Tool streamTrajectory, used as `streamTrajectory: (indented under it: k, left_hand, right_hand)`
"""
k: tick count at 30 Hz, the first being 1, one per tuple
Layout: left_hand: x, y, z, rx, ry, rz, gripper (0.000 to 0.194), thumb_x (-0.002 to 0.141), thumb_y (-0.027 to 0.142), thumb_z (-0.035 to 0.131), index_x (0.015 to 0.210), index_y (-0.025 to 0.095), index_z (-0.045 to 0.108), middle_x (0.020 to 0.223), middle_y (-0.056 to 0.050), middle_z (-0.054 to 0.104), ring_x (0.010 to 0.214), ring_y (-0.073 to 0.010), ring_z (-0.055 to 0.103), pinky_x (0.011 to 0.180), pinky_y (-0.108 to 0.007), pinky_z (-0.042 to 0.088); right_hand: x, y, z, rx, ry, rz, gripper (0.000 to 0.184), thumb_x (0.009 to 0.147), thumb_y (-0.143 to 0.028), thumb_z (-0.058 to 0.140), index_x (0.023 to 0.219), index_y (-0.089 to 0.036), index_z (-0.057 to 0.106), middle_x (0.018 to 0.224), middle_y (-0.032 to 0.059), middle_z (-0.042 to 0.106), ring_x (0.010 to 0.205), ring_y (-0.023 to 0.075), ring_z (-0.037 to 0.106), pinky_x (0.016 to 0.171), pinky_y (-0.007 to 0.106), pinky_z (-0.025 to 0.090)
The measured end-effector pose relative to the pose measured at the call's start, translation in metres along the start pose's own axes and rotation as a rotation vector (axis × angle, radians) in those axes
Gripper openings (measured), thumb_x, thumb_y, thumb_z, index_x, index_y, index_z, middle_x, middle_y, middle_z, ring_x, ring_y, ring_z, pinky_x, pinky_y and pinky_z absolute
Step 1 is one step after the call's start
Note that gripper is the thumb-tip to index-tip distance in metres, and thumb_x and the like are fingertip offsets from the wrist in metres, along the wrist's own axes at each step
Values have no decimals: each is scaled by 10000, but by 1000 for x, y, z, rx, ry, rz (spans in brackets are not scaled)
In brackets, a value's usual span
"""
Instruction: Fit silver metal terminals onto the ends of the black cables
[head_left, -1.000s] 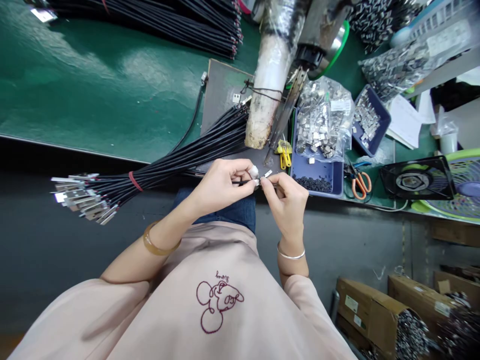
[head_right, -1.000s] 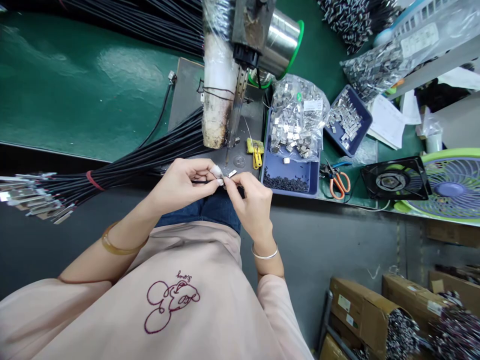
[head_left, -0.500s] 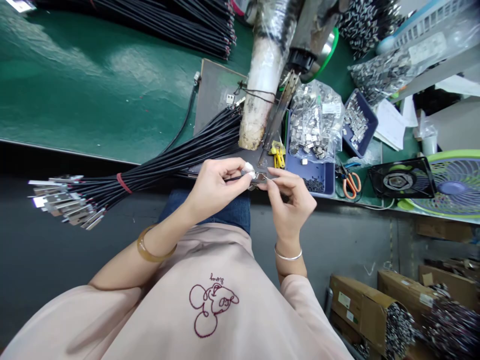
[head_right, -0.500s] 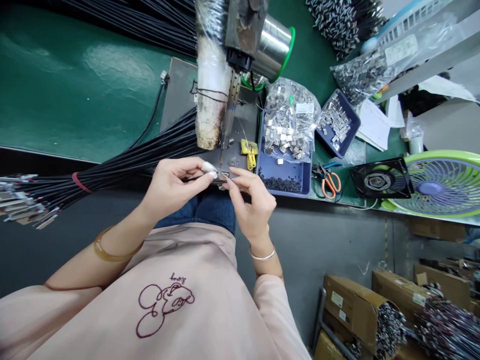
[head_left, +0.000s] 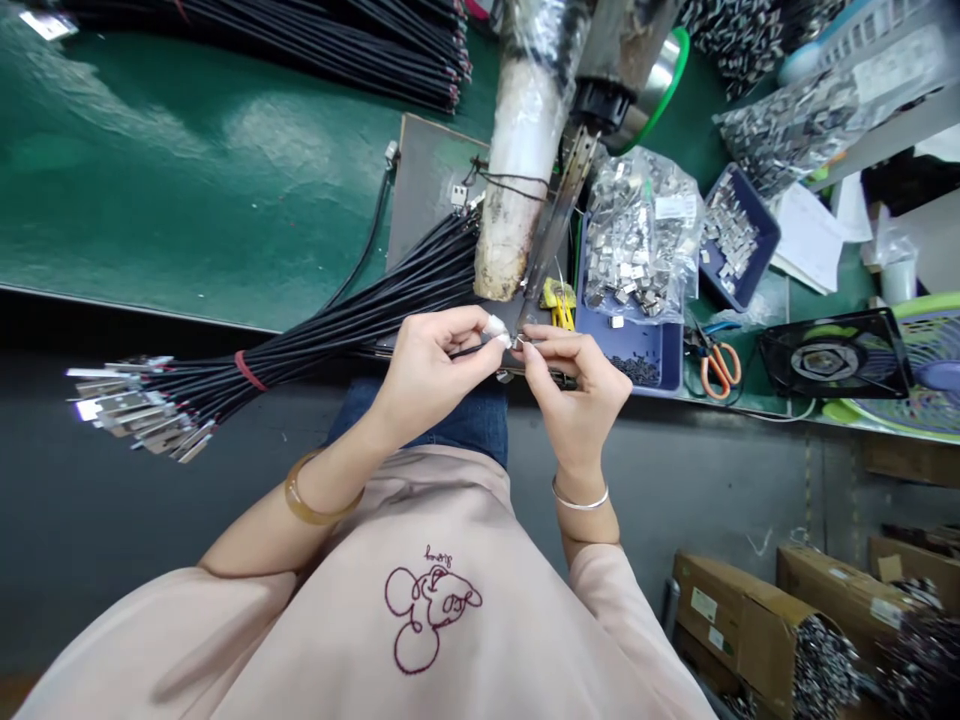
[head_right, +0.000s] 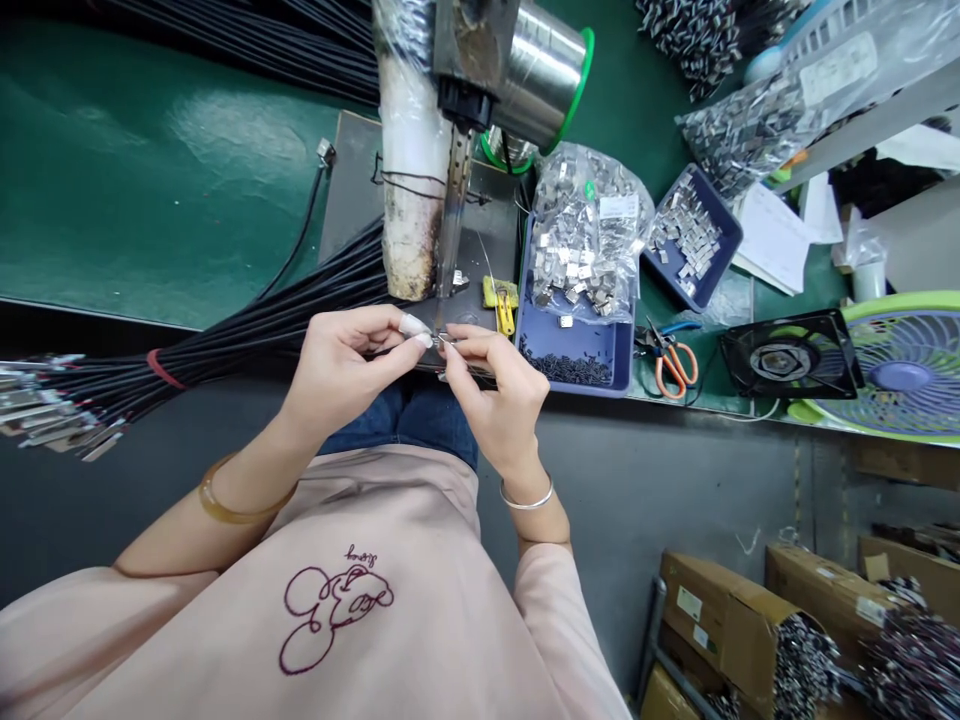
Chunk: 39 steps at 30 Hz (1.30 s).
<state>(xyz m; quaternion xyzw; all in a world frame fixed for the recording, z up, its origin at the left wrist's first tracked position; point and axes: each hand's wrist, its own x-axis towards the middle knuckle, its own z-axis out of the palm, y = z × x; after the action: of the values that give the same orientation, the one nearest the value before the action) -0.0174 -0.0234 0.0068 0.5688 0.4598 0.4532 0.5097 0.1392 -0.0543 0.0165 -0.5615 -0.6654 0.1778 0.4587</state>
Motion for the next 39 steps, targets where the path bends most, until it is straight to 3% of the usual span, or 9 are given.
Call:
streamTrajectory:
  k: [21,25,29,31,33,34,36,37,39]
  left_hand:
    - [2,-4,1,-1,-85,-28,134,809,211,626,691,147,620,529,56,405,499,-59,327,493,-226,259]
    - [1,0,1,39,-109,7,115,815,201,623,725,144,664,596,22,559,545,-82,472,534,-222,384]
    - [-25,12,-20,204,-35,169,145,789,252,723,904,168,750,978,-59,765,914,-188,690,844,-298,538]
    - [-52,6,-40,230,-18,93,129,811,311,731,863,195,754,935,-43,777,886,-194,709,867,-313,552]
    - [-82,-14,-60,239,-107,-158,218,845,404,692,767,206,740,787,-28,752,731,-185,696,733,-306,571]
    - [-96,-29,-69,232,-81,-317,281,829,477,692,785,205,746,811,-47,758,749,-213,709,737,-337,584]
    - [-116,-61,-81,156,164,-509,459,739,580,732,999,201,743,1144,-118,744,1047,-315,709,922,-452,584]
    - [-121,-75,-84,100,302,-546,605,706,594,754,1172,213,689,1382,-135,638,1278,-350,607,1079,-502,503]
    - [-117,-93,-86,-48,481,-578,788,674,617,774,1340,243,580,1585,-118,448,1516,-333,355,1258,-501,284]
  right_hand:
    - [-1,-4,-5,-65,-16,-40,55,899,-187,670,859,-224,672,941,-10,787,763,117,768,705,230,664]
    - [-4,-2,-8,-72,-8,-62,59,899,-170,667,876,-224,663,930,-17,785,766,114,769,705,219,659]
    - [-12,4,-12,-24,9,-29,61,903,-165,662,917,-223,671,916,-20,782,755,112,769,691,216,654]
    - [-18,6,-14,7,1,10,36,901,-182,673,905,-218,672,883,-20,778,738,116,769,681,220,649]
    - [-23,9,-17,27,1,41,29,894,-205,690,878,-211,668,818,-23,768,711,124,767,663,226,638]
    - [-25,11,-19,27,13,53,42,890,-217,698,866,-208,666,783,-26,761,692,127,765,649,228,629]
    - [-27,14,-22,23,72,72,72,885,-239,706,851,-199,657,744,-25,748,657,133,756,627,237,613]
    - [-27,16,-24,23,113,82,88,886,-252,705,849,-194,651,740,-21,746,648,137,753,626,246,610]
    - [-25,18,-27,24,184,104,126,886,-283,703,845,-186,635,745,-10,746,649,148,752,644,272,618]
